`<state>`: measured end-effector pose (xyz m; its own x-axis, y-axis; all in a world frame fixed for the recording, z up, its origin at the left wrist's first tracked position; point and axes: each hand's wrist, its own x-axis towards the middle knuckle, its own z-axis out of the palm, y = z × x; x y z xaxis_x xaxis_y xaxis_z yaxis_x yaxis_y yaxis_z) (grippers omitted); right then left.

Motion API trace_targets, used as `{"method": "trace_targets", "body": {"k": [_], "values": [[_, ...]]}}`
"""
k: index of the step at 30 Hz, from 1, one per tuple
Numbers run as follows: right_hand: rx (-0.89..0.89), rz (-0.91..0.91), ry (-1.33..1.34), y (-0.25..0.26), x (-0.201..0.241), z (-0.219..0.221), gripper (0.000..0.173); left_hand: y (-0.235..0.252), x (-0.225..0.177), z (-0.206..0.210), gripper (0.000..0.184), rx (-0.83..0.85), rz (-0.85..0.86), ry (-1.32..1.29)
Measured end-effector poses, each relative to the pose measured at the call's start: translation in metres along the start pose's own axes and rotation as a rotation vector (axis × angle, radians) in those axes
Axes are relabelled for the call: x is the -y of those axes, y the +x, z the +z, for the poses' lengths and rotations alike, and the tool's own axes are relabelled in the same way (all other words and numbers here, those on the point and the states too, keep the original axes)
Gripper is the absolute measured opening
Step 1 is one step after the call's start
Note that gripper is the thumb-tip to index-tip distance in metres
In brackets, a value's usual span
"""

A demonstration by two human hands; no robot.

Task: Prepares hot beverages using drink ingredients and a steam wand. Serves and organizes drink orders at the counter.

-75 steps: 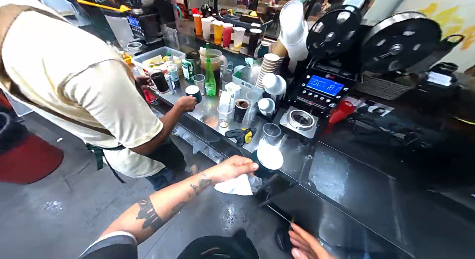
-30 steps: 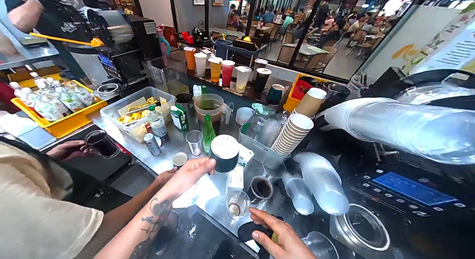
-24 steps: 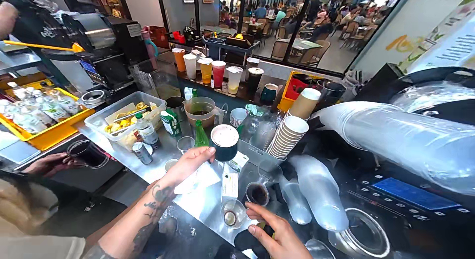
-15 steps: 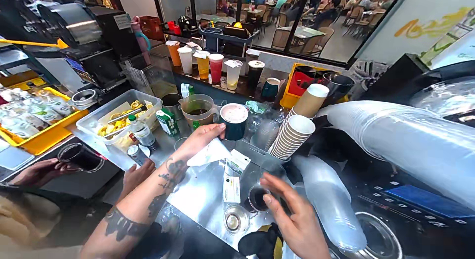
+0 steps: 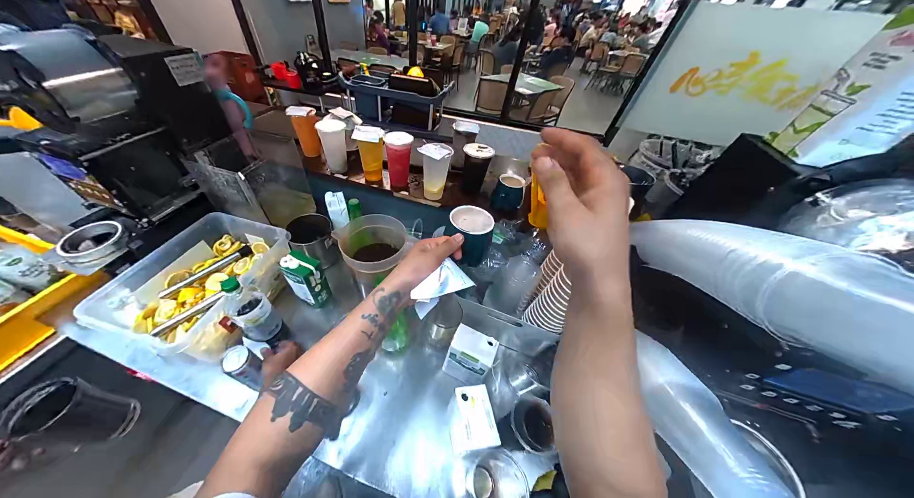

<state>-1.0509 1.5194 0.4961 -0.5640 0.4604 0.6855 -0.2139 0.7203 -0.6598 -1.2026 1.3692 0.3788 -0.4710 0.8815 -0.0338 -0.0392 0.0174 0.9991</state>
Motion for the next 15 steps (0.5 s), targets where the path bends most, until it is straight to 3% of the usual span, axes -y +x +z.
{"method": "trace_targets", "body": {"k": [4, 8, 12, 15], "values": [[0.055, 0.155, -0.122, 0.077, -0.047, 0.028, 0.04, 0.033, 0.006, -0.014, 0.04, -0.026, -0.007, -0.05], [0.167, 0.29, -0.259, 0.149, -0.122, 0.059, 0.045, 0.083, 0.018, -0.032, 0.04, -0.048, 0.031, -0.041], [0.415, 0.286, -0.527, 0.193, -0.195, 0.092, 0.054, 0.13, 0.021, -0.046, 0.04, -0.099, 0.087, 0.047], [0.54, 0.234, -0.688, 0.211, -0.256, 0.12, 0.074, 0.154, 0.026, -0.053, 0.039, -0.135, 0.1, 0.035]]}}
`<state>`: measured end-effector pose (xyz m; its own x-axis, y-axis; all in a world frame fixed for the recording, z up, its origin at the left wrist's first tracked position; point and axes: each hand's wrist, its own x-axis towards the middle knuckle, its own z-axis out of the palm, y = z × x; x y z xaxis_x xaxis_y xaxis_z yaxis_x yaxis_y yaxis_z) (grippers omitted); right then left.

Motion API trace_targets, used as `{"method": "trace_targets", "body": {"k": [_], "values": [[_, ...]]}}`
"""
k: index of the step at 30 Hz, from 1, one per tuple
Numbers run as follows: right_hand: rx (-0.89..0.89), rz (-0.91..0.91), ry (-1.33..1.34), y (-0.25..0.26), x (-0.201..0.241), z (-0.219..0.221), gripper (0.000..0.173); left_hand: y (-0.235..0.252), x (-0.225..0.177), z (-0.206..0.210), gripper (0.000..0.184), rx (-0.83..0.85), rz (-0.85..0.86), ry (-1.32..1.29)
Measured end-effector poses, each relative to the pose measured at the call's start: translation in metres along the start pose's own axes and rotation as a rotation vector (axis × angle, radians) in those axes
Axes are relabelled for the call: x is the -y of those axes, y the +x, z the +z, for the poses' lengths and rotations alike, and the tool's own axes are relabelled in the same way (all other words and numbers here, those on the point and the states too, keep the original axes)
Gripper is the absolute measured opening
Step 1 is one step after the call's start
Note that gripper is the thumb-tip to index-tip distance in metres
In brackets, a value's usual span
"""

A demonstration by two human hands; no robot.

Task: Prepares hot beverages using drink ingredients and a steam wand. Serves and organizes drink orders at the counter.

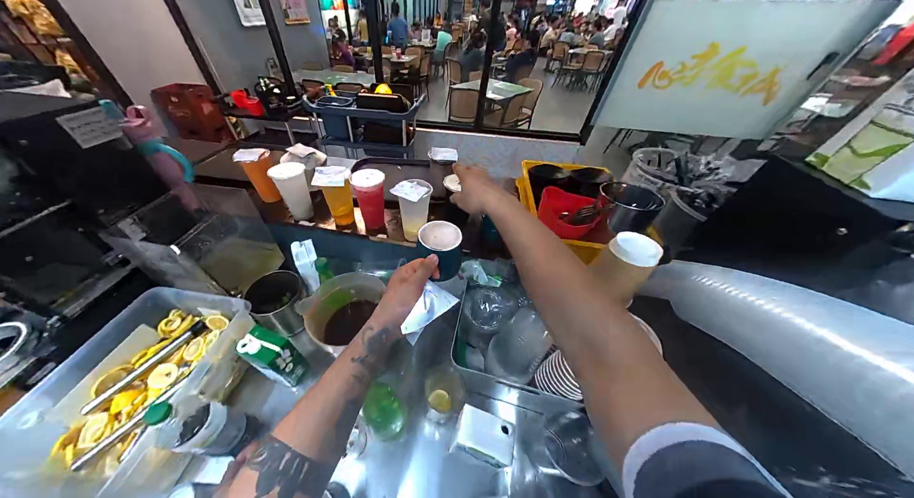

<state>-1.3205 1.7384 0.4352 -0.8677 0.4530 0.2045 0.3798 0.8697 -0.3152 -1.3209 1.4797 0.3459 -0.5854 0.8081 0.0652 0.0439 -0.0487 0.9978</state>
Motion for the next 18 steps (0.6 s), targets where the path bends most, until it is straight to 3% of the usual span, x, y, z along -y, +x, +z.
{"method": "trace_targets", "body": {"k": [3, 8, 14, 18], "values": [[0.037, -0.021, -0.085, 0.03, -0.024, 0.034, 0.089, 0.019, 0.007, -0.003, 0.038, -0.017, 0.013, 0.005], [0.006, -0.066, -0.119, 0.053, -0.057, 0.07, 0.07, 0.048, 0.026, -0.003, 0.038, -0.025, 0.014, -0.01], [-0.092, -0.048, -0.161, 0.065, -0.085, 0.07, 0.066, 0.076, 0.039, 0.01, 0.039, -0.009, -0.037, -0.011], [-0.103, 0.074, -0.182, 0.073, -0.107, 0.058, 0.064, 0.097, 0.048, 0.019, 0.04, -0.007, -0.061, -0.019]]}}
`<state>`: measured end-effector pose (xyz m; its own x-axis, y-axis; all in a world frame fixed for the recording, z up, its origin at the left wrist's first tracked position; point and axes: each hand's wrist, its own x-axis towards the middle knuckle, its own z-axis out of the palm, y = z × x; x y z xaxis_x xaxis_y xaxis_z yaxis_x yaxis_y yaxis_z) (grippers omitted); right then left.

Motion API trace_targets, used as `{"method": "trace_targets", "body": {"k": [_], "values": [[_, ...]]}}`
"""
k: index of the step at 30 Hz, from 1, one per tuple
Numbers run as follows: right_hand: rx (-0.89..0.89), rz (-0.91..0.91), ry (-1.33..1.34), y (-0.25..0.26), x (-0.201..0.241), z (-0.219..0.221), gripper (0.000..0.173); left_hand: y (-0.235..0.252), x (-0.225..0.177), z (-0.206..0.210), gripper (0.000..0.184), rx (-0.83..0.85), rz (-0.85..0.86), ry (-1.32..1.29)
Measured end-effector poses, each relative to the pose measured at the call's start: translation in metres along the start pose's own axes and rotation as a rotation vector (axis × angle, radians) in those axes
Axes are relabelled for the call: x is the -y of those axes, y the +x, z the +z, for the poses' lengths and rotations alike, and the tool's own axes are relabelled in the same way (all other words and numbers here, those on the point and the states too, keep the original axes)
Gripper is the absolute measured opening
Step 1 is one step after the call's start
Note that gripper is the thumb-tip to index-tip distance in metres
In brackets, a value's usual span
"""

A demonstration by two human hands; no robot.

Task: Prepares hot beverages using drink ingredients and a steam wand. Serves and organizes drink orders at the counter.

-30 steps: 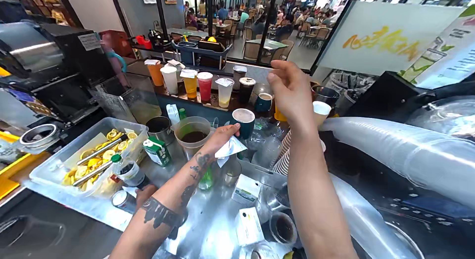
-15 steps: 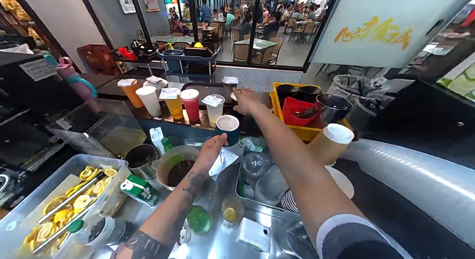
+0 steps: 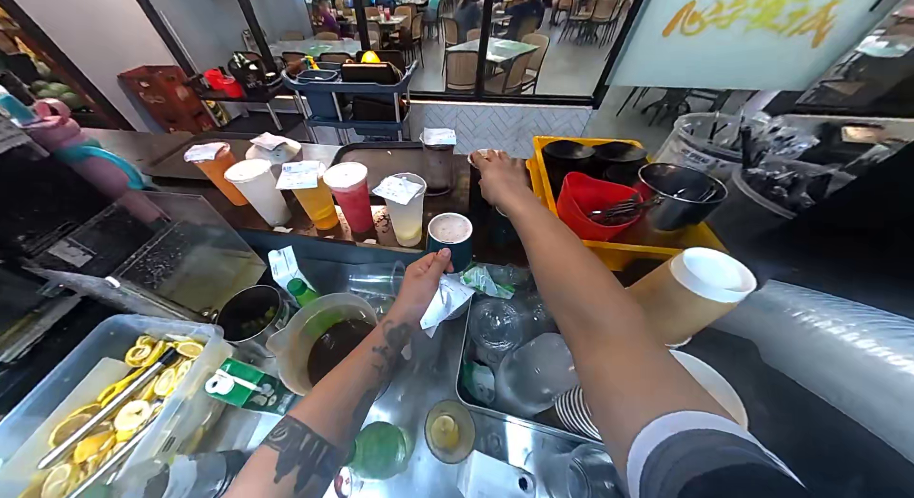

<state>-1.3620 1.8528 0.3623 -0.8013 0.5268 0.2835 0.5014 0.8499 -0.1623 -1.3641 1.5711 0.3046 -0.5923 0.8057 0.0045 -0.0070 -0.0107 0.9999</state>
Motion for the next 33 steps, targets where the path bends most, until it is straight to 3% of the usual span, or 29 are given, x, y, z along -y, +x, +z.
{"method": "trace_targets", "body": {"k": [9, 17, 23, 30, 33], "values": [[0.158, 0.217, -0.024, 0.023, -0.029, -0.006, 0.068, 0.043, 0.022, 0.003, 0.044, 0.006, -0.043, 0.01], [0.199, 0.24, -0.005, 0.019, -0.025, -0.012, 0.071, 0.069, 0.042, 0.008, 0.048, 0.002, -0.094, 0.018], [0.199, 0.234, -0.024, 0.022, -0.024, -0.009, 0.074, 0.081, 0.054, 0.005, 0.049, -0.017, -0.034, 0.042], [0.193, 0.239, -0.064, 0.023, -0.025, -0.007, 0.077, 0.059, 0.033, -0.004, 0.062, -0.038, -0.162, 0.179], [0.036, 0.194, 0.001, 0.014, -0.011, -0.019, 0.082, 0.051, 0.012, -0.017, 0.055, -0.092, -0.136, 0.289]]}}
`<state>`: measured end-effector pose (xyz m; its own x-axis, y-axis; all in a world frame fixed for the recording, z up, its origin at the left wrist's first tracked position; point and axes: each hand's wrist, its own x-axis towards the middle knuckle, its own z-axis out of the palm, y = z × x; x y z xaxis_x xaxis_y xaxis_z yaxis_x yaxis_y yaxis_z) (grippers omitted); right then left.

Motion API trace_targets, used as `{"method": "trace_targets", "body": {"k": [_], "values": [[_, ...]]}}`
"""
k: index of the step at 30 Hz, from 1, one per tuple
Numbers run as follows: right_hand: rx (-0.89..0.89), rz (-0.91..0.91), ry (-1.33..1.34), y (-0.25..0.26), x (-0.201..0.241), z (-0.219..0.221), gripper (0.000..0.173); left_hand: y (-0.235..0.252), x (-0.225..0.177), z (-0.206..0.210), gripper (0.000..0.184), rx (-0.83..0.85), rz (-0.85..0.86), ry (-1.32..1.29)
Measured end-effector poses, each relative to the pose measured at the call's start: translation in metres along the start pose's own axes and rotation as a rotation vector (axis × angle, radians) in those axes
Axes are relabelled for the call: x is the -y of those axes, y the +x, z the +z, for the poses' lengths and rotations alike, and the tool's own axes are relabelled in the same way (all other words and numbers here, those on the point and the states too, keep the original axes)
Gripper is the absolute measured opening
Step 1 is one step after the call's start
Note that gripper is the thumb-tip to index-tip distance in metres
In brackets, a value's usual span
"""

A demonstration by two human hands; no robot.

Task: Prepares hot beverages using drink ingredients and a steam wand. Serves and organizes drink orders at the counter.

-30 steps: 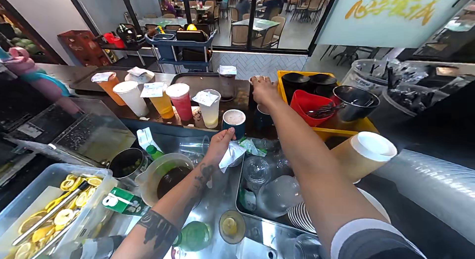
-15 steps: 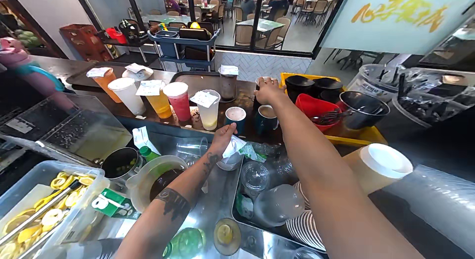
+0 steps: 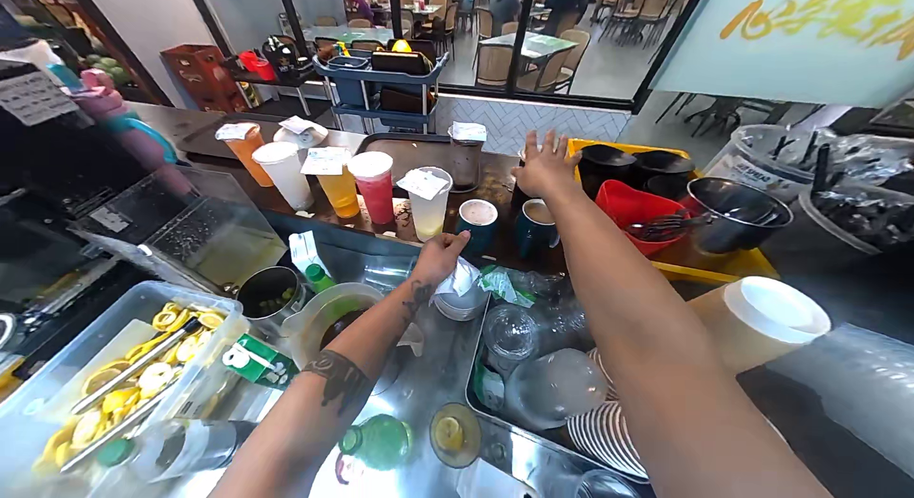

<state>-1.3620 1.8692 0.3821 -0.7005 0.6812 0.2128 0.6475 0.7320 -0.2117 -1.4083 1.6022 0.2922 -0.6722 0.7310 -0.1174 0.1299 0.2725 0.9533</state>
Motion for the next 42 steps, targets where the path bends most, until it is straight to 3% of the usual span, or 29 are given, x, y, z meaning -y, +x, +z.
{"method": "trace_targets", "body": {"k": [3, 6, 8, 12, 15, 23, 27, 32, 38, 42], "values": [[-0.201, -0.047, 0.181, -0.026, 0.038, -0.031, 0.072, -0.021, -0.004, -0.029, 0.043, -0.044, 0.168, 0.055], [-0.171, -0.057, 0.424, -0.069, 0.086, -0.079, 0.041, -0.074, -0.03, -0.06, 0.036, -0.084, 0.257, -0.03], [0.072, -0.146, 0.667, -0.102, 0.113, -0.099, 0.038, -0.104, -0.043, -0.08, 0.032, -0.12, 0.317, -0.131], [0.666, -0.494, 0.919, -0.178, 0.17, -0.103, 0.047, -0.156, -0.055, -0.123, 0.026, -0.22, 0.509, -0.212], [0.921, -0.613, 1.072, -0.216, 0.204, -0.099, 0.038, -0.209, -0.06, -0.147, 0.023, -0.268, 0.56, -0.168], [0.772, -0.755, 1.222, -0.3, 0.268, -0.119, 0.046, -0.349, -0.044, -0.173, 0.069, -0.463, 0.486, -0.11], [0.813, -0.84, 1.208, -0.344, 0.302, -0.127, 0.046, -0.428, -0.031, -0.163, 0.07, -0.608, 0.355, -0.118], [0.788, -0.906, 1.171, -0.405, 0.339, -0.152, 0.036, -0.493, -0.013, -0.155, 0.079, -0.8, 0.361, -0.214], [0.747, -0.939, 1.099, -0.465, 0.386, -0.185, 0.034, -0.536, 0.0, -0.146, 0.076, -0.969, 0.389, -0.51], [0.726, -0.94, 1.05, -0.495, 0.417, -0.186, 0.049, -0.553, 0.014, -0.139, 0.073, -1.085, 0.519, -0.791]]}}
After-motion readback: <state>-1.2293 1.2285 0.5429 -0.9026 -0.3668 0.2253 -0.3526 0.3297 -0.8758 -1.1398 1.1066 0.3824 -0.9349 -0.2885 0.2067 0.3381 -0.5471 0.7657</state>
